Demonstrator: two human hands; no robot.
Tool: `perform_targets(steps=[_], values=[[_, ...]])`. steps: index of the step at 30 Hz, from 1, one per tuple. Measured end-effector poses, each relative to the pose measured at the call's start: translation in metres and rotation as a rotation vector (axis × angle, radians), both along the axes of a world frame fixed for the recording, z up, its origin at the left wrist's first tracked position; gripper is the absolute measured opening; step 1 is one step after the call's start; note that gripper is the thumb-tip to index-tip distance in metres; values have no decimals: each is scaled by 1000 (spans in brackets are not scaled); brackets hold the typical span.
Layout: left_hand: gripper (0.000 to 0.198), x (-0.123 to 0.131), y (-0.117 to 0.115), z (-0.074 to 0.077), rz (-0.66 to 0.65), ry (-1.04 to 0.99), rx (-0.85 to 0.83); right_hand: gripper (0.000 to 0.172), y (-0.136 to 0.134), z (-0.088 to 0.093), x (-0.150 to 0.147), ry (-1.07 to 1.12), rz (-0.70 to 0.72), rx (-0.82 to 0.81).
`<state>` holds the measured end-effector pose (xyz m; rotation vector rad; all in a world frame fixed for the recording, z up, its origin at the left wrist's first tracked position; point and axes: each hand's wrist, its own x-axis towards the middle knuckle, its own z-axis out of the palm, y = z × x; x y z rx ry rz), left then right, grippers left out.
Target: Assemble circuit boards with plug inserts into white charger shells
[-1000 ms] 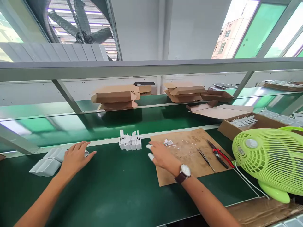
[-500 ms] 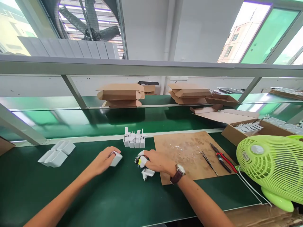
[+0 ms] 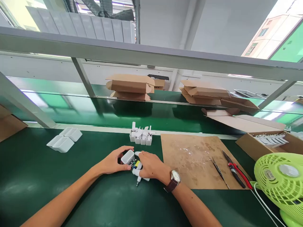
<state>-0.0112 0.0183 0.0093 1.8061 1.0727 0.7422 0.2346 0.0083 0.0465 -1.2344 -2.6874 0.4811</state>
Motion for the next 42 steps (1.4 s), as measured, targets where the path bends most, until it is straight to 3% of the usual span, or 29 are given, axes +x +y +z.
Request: perform_targets(steps=[2,6,11,14,16,20,26,31,42], values=[[69,1,1,-1,65,56,101,23,4,-7,1,41,-17,35],[65,3,1,-3,143,125,235,48,6,-17,14,155,50,92],[68,3,-1,-3,121,123,229,51,1,-27,22,191,48,103],[82,-1,-3,-1,76,131,211,51,1,-29,21,172,36,117],[85,-4,-4,1,59,142,186,48,2,-28,20,171,26,123],[58,-3,-3,3,110,159,152,50,0,-22,20,379,9,181],[54,5,-4,-7,137,133,496,55,-8,-7,11,642,61,368],[53,8,-6,-10,127,157,709,59,-13,-8,2,557,109,501],[55,10,-8,-2,81,204,801,67,-13,-16,2,525,113,546]])
